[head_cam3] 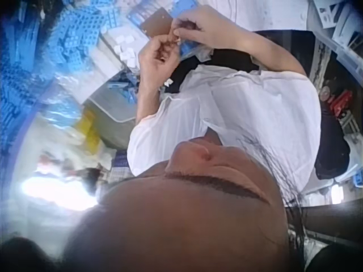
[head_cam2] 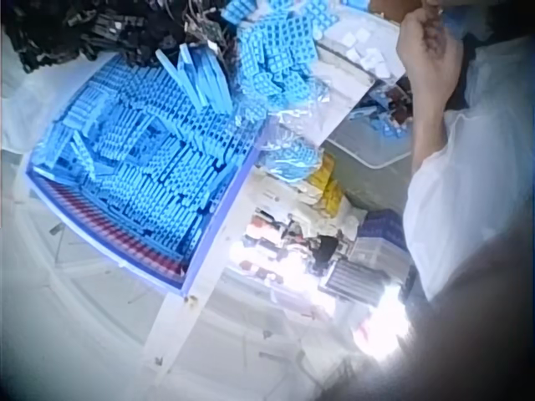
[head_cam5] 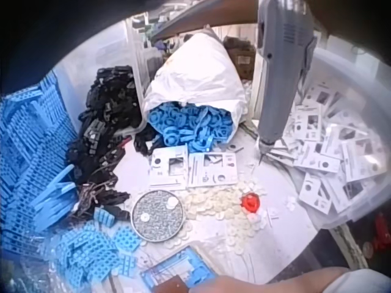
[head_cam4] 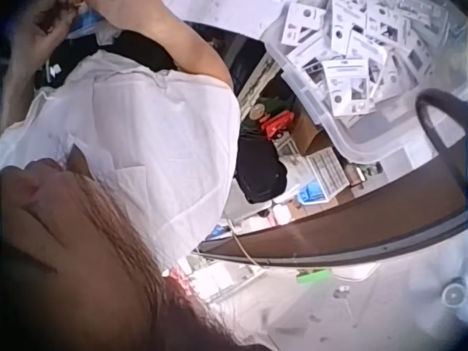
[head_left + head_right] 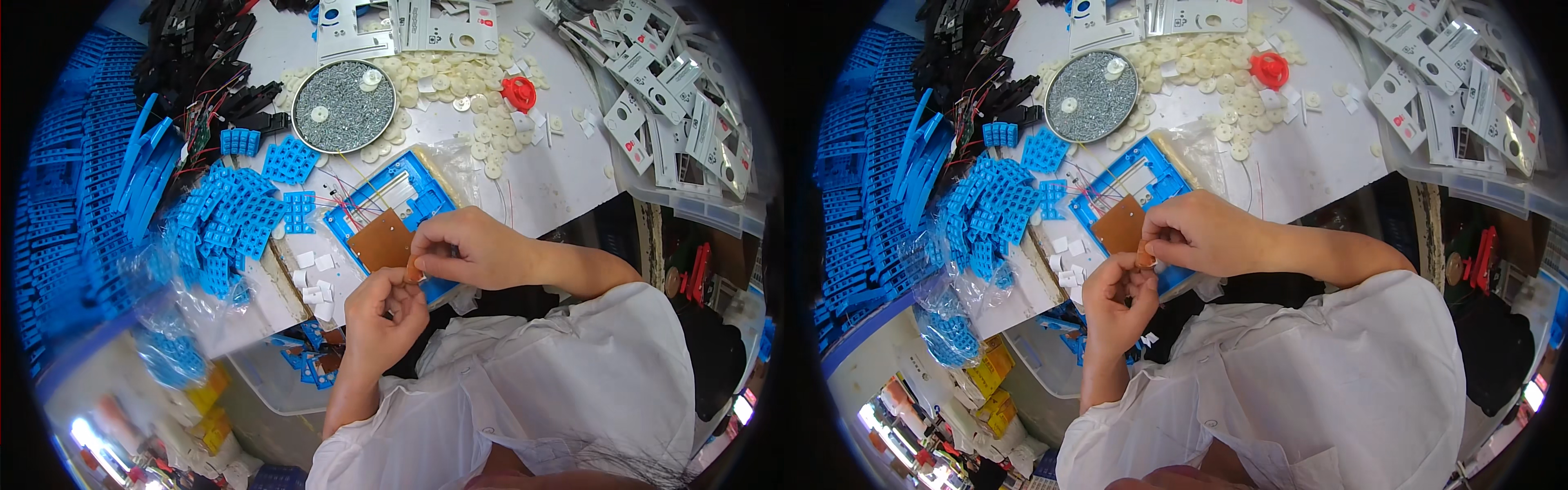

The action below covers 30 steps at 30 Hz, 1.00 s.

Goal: Assembling and packaging small electronic components into plastic casings and retail boxes.

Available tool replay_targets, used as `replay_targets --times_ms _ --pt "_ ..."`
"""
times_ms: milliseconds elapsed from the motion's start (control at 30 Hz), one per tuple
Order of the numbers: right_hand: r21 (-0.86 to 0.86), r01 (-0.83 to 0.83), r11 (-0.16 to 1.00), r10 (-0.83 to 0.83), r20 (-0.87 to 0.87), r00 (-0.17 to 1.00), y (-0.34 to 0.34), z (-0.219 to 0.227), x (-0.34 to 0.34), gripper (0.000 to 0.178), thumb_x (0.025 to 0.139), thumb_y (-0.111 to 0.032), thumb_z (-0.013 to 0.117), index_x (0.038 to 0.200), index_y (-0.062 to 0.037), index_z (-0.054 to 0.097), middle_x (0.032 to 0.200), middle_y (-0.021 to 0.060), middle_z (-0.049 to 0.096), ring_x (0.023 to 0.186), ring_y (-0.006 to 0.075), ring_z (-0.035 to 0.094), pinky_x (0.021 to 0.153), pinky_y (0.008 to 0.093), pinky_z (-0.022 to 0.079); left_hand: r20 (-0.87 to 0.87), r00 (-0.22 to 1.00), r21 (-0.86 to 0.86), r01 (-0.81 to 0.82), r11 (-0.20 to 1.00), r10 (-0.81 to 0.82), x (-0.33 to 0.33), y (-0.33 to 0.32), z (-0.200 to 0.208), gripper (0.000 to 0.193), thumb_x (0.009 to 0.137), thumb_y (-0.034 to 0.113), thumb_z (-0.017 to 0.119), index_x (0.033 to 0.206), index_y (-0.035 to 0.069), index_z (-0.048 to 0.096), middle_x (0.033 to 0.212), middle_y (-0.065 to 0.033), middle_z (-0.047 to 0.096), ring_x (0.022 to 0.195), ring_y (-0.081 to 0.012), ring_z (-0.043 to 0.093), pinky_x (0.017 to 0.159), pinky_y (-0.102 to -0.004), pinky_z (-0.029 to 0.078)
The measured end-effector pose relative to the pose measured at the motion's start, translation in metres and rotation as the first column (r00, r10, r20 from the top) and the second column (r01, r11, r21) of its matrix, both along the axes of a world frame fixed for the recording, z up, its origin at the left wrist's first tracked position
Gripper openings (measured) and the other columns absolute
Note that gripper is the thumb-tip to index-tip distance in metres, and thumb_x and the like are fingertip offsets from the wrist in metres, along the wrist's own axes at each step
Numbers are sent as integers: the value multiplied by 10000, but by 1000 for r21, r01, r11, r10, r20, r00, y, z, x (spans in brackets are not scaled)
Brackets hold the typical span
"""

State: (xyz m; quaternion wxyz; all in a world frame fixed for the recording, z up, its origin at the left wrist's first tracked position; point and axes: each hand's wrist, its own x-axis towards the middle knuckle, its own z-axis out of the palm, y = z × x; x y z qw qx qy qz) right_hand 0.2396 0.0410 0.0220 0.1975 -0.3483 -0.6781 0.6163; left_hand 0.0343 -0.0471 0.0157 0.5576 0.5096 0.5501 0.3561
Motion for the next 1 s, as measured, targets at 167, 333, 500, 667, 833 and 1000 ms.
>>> replay_targets --times_ms 167,333,500,667,833,1000 --pt "33 12 999 -13 9 1000 -1 0 0 108 929 -106 674 961 -3 679 785 64 687 644 120 625 591 273 488 11 993 -85 -118 989 119 7 -3 -4 151 872 -1 728 1005 -18 659 764 19 627 612 9 488 541 -164 373" --pt "36 32 999 -33 16 999 -2 1 0 107 929 -107 674 956 -3 676 780 67 684 647 124 628 593 273 490 5 996 -70 -87 994 87 5 -2 -3 109 940 -34 652 1045 -29 624 869 -1 650 702 -4 565 600 -148 432" --pt "35 35 999 -35 9 999 -1 1 -1 97 933 -107 675 942 -11 673 783 66 686 645 114 628 598 273 494 30 986 -35 -160 986 161 11 -1 -4 76 895 -25 678 966 -10 654 754 38 612 613 21 463 544 -154 352" --pt "430 150 890 -142 -51 989 -8 -4 -6 128 844 -97 724 939 -49 652 961 75 667 789 231 652 660 350 531 26 986 38 -165 986 164 13 1 -4 60 897 -25 678 946 -12 645 755 36 600 624 18 465 542 -159 352" --pt "655 4 756 -30 29 999 -10 2 1 148 806 -73 733 937 -75 665 1056 48 624 922 255 631 705 358 545 -48 984 96 -165 982 170 16 2 0 62 894 -11 693 918 -7 635 778 4 618 609 -29 508 528 -201 388" --pt "680 -50 732 17 55 998 -9 -4 5 201 775 -67 769 956 -77 682 1039 44 632 876 239 641 654 341 545 -295 952 290 6 957 84 17 4 3 54 898 -22 680 927 6 644 751 13 586 618 -6 487 536 -172 354"
